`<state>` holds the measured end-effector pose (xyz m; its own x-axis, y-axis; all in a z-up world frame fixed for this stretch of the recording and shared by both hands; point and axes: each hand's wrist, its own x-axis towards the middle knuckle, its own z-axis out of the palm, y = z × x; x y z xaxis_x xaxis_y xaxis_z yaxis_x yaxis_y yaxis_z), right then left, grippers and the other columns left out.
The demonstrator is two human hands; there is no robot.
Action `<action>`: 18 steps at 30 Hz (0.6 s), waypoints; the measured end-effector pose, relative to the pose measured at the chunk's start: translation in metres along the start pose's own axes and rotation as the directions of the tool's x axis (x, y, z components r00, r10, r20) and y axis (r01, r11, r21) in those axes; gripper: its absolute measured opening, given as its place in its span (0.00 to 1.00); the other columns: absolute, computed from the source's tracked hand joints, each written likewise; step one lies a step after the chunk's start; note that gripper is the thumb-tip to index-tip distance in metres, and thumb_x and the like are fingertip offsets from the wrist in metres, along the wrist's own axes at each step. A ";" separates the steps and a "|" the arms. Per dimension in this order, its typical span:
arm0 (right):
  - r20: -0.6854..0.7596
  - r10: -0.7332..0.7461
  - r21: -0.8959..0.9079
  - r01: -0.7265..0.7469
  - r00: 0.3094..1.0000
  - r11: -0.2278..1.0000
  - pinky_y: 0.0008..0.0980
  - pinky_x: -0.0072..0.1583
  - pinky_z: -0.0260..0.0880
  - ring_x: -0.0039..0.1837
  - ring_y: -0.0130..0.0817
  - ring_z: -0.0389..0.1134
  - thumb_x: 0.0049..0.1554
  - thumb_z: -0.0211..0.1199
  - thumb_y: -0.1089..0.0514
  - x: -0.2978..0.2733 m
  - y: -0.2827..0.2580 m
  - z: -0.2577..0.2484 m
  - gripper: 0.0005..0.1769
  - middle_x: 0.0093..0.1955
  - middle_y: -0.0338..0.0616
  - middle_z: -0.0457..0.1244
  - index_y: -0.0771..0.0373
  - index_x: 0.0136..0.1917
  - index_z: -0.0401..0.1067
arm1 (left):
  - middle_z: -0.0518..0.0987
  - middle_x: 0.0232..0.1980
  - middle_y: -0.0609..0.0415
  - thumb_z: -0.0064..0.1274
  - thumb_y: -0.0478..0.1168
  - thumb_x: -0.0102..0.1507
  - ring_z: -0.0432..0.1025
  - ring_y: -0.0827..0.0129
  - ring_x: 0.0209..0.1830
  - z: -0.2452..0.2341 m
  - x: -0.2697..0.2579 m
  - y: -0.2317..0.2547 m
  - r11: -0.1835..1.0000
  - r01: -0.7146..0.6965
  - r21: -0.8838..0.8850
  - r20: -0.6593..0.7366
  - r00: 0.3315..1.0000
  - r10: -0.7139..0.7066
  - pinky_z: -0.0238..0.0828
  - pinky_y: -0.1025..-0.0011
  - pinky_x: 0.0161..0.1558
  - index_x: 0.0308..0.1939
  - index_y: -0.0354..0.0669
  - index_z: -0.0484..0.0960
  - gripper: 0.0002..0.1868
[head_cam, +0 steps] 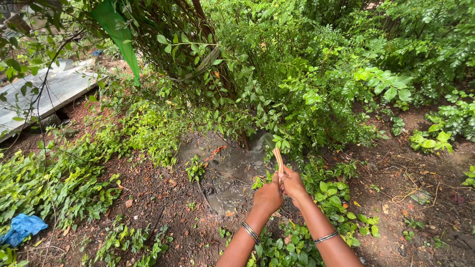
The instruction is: The person waters plants in a garden area using a hose and then adjusts the hose by hand.
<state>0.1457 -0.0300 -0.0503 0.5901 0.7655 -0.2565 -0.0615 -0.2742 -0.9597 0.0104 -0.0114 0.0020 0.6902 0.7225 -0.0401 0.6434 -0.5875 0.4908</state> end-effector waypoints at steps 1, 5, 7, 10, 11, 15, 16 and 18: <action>0.009 -0.012 0.023 0.012 1.000 1.000 0.26 0.34 0.61 0.32 0.22 0.58 0.65 0.55 0.57 -0.002 -0.002 0.001 0.31 0.36 0.35 0.62 0.51 0.80 0.58 | 0.82 0.43 0.35 0.41 0.45 0.68 0.79 0.43 0.42 0.000 0.001 0.000 1.000 0.006 0.000 0.001 1.000 -0.006 0.75 0.49 0.45 0.79 0.46 0.55 0.34; 0.021 0.010 0.021 -0.010 1.000 1.000 0.24 0.34 0.61 0.33 0.21 0.57 0.65 0.53 0.57 -0.011 -0.010 0.002 0.30 0.37 0.35 0.63 0.50 0.80 0.57 | 0.82 0.42 0.36 0.40 0.46 0.69 0.79 0.45 0.41 0.000 -0.001 -0.001 1.000 -0.013 -0.001 -0.024 1.000 0.013 0.75 0.50 0.44 0.78 0.44 0.55 0.33; 0.026 0.014 0.003 -0.014 1.000 1.000 0.24 0.34 0.62 0.33 0.21 0.57 0.65 0.53 0.57 -0.014 -0.012 0.002 0.30 0.37 0.35 0.62 0.49 0.80 0.57 | 0.82 0.42 0.37 0.40 0.45 0.69 0.79 0.46 0.40 0.001 -0.001 -0.001 1.000 -0.010 0.002 -0.021 1.000 0.011 0.76 0.51 0.43 0.79 0.43 0.55 0.34; 0.038 0.010 -0.011 -0.009 0.999 1.000 0.24 0.34 0.62 0.33 0.20 0.58 0.66 0.52 0.57 -0.014 -0.013 0.003 0.29 0.36 0.34 0.62 0.50 0.80 0.58 | 0.82 0.42 0.38 0.40 0.45 0.69 0.79 0.47 0.41 0.000 -0.001 -0.002 1.000 0.002 0.007 -0.014 1.000 -0.002 0.76 0.52 0.43 0.79 0.45 0.54 0.34; 0.045 0.002 -0.006 -0.001 0.999 1.000 0.24 0.34 0.62 0.33 0.20 0.58 0.66 0.52 0.56 -0.013 -0.012 0.004 0.28 0.36 0.34 0.62 0.50 0.79 0.59 | 0.82 0.42 0.38 0.40 0.45 0.69 0.79 0.47 0.41 -0.001 -0.001 -0.002 1.000 0.002 0.007 -0.014 1.000 -0.002 0.76 0.52 0.43 0.79 0.45 0.54 0.34; 0.041 0.008 0.004 -0.008 0.999 1.000 0.25 0.34 0.61 0.32 0.21 0.58 0.66 0.52 0.57 -0.010 -0.010 0.005 0.28 0.35 0.35 0.62 0.51 0.79 0.59 | 0.82 0.43 0.39 0.40 0.46 0.69 0.79 0.47 0.42 -0.003 -0.001 -0.002 1.000 0.020 0.004 0.006 1.000 -0.020 0.76 0.52 0.44 0.79 0.46 0.54 0.34; 0.044 0.003 -0.017 -0.002 0.999 1.000 0.24 0.34 0.62 0.32 0.21 0.58 0.66 0.52 0.57 -0.009 -0.009 0.005 0.27 0.35 0.34 0.62 0.51 0.78 0.60 | 0.82 0.43 0.38 0.40 0.47 0.70 0.79 0.47 0.42 -0.003 0.000 -0.002 1.000 0.025 0.006 0.013 1.000 -0.025 0.75 0.51 0.44 0.79 0.46 0.55 0.33; 0.047 0.001 -0.037 0.001 0.999 0.999 0.24 0.34 0.62 0.32 0.20 0.58 0.66 0.52 0.56 -0.006 -0.006 0.005 0.27 0.34 0.34 0.62 0.50 0.78 0.61 | 0.82 0.43 0.38 0.40 0.47 0.69 0.79 0.47 0.42 -0.002 0.001 -0.004 1.000 0.027 -0.004 0.021 0.999 -0.027 0.76 0.51 0.44 0.79 0.46 0.54 0.34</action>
<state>0.1381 -0.0301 -0.0432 0.5519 0.7915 -0.2627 -0.0317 -0.2949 -0.9550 0.0081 -0.0078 0.0021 0.6792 0.7305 -0.0715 0.6608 -0.5662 0.4927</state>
